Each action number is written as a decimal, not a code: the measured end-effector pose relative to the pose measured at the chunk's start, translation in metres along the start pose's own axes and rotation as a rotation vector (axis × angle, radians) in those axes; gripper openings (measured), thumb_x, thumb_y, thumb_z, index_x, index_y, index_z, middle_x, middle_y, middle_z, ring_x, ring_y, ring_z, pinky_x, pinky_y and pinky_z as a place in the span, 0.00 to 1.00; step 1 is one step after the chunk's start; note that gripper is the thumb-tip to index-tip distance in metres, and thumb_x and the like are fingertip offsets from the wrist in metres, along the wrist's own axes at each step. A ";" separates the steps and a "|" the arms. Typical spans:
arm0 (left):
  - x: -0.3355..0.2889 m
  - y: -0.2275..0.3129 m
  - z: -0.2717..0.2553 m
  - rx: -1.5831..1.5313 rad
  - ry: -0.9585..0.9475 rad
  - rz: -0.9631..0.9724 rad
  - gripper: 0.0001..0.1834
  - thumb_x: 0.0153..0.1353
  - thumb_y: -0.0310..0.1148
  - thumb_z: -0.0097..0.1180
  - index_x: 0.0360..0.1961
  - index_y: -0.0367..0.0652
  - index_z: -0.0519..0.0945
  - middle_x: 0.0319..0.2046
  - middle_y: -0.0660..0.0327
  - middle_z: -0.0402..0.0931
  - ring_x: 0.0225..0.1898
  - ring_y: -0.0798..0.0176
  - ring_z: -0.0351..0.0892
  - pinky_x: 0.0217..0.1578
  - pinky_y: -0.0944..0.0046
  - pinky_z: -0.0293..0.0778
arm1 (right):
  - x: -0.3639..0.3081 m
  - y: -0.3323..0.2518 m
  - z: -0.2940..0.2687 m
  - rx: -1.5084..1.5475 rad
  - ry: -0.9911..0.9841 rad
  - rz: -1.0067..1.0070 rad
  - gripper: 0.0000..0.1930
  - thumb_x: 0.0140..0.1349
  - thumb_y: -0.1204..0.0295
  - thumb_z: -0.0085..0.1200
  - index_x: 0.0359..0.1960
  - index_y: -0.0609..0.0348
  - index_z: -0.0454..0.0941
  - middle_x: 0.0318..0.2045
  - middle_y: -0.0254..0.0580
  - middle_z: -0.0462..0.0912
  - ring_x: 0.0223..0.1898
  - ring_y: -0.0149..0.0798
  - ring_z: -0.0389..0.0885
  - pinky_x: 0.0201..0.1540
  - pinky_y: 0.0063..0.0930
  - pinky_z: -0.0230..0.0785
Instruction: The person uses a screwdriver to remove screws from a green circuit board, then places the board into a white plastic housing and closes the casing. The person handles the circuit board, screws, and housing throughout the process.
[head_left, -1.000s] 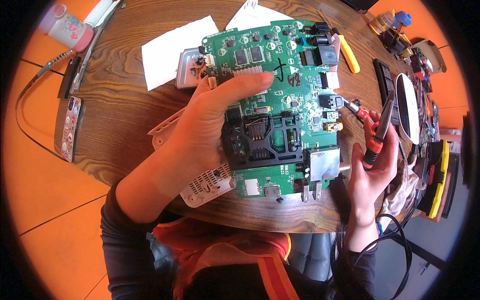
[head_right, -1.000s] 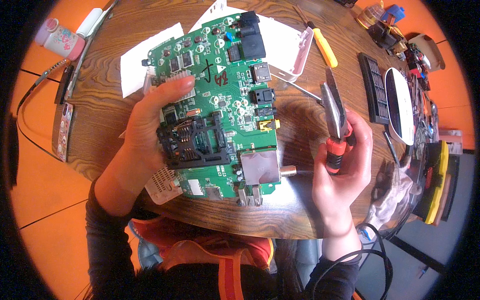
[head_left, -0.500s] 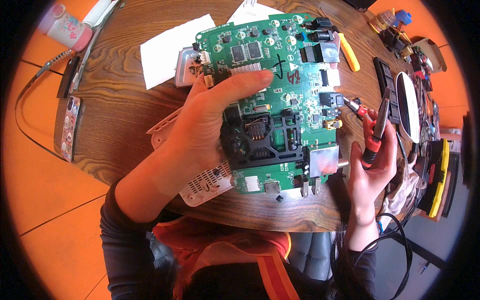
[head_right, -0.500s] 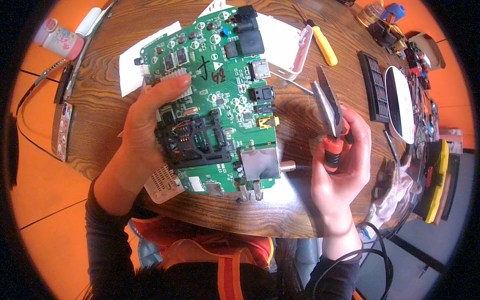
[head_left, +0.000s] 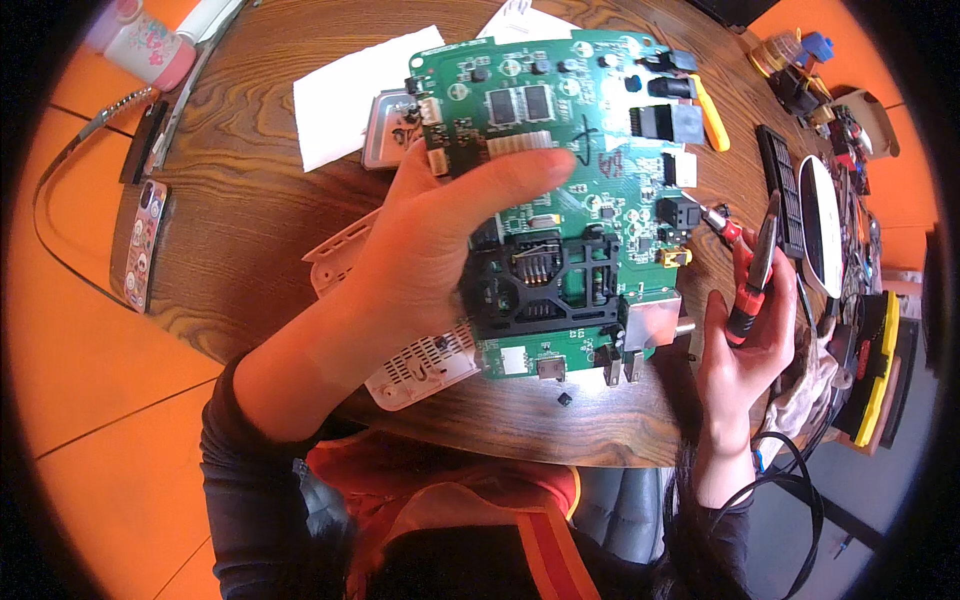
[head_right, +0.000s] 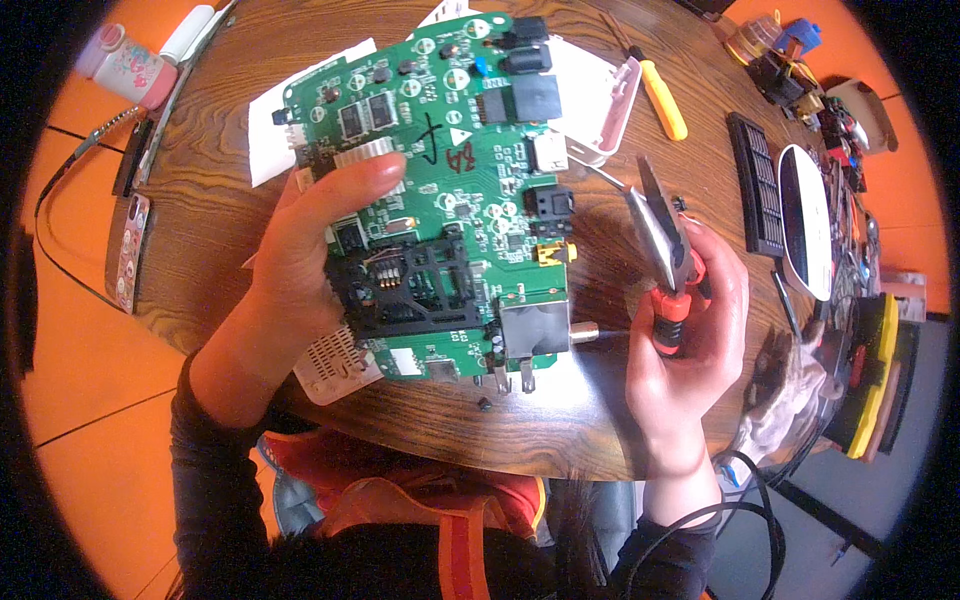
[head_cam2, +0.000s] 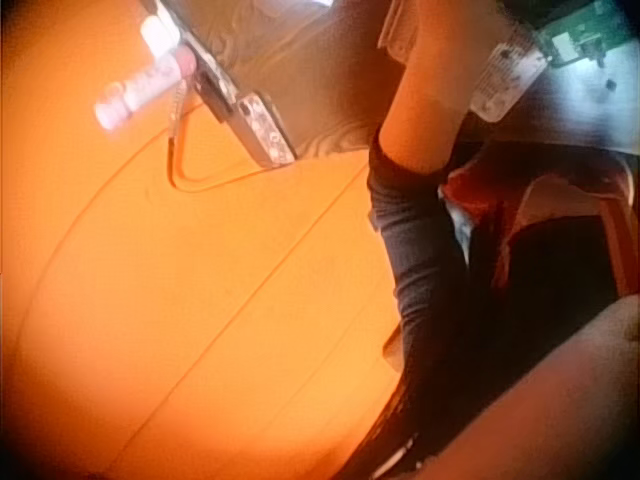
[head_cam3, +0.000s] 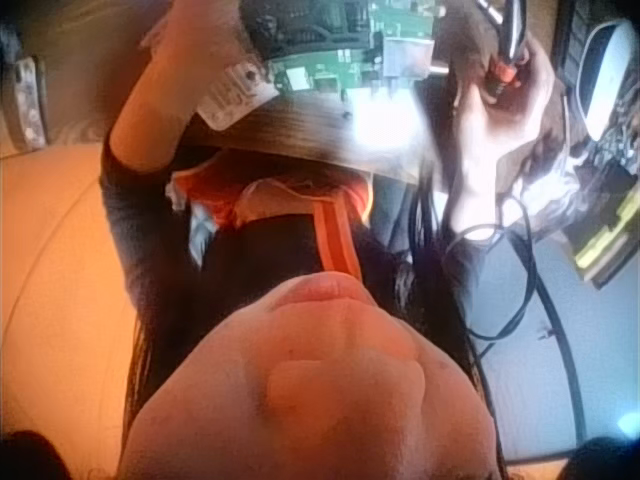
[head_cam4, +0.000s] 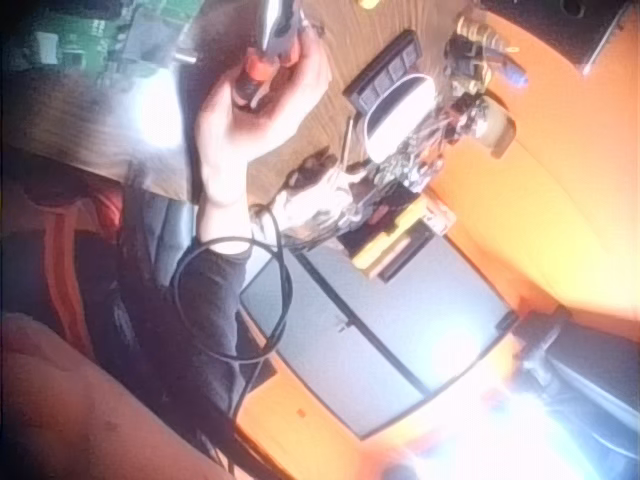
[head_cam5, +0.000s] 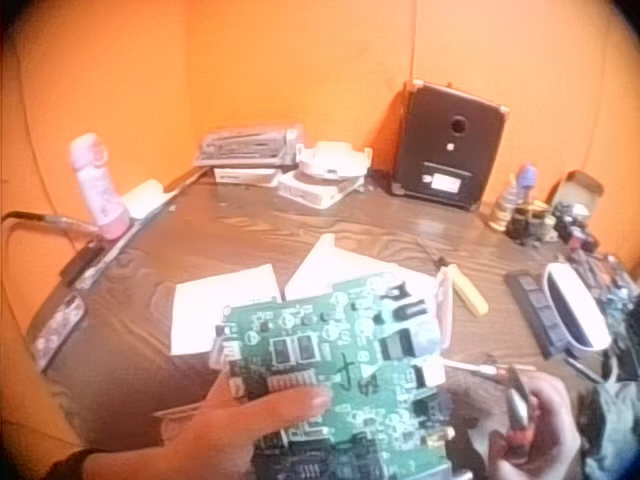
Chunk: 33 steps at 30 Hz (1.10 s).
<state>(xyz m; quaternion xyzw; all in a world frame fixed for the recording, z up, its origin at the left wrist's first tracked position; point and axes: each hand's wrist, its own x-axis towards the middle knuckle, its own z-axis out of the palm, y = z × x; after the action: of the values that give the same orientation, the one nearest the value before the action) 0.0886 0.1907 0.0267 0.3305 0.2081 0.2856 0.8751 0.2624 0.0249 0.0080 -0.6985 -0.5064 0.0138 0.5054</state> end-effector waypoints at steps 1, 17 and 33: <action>-0.001 0.000 0.000 0.000 -0.027 0.024 0.14 0.49 0.28 0.60 0.38 0.40 0.75 0.32 0.62 0.77 0.33 0.68 0.78 0.34 0.68 0.76 | 0.000 -0.001 -0.001 -0.023 -0.026 -0.022 0.30 0.47 0.93 0.44 0.56 0.69 0.58 0.54 0.53 0.65 0.57 0.45 0.64 0.61 0.38 0.53; -0.003 0.000 0.000 0.059 -0.077 0.095 0.13 0.49 0.29 0.61 0.37 0.40 0.75 0.31 0.63 0.77 0.32 0.70 0.77 0.34 0.69 0.75 | 0.001 -0.005 -0.001 -0.190 -0.025 -0.165 0.27 0.48 0.91 0.47 0.54 0.69 0.61 0.53 0.49 0.65 0.54 0.40 0.66 0.57 0.30 0.55; -0.015 -0.008 0.046 0.163 -0.015 0.123 0.18 0.51 0.32 0.57 0.42 0.38 0.70 0.34 0.59 0.75 0.33 0.66 0.77 0.34 0.67 0.74 | -0.001 -0.026 -0.003 0.819 -0.238 0.424 0.18 0.48 0.77 0.61 0.37 0.56 0.64 0.29 0.28 0.68 0.30 0.21 0.68 0.32 0.16 0.61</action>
<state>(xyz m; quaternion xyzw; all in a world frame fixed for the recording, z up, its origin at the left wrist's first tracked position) 0.1054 0.1550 0.0554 0.4150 0.2034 0.3181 0.8278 0.2454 0.0209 0.0280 -0.5232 -0.3600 0.3953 0.6636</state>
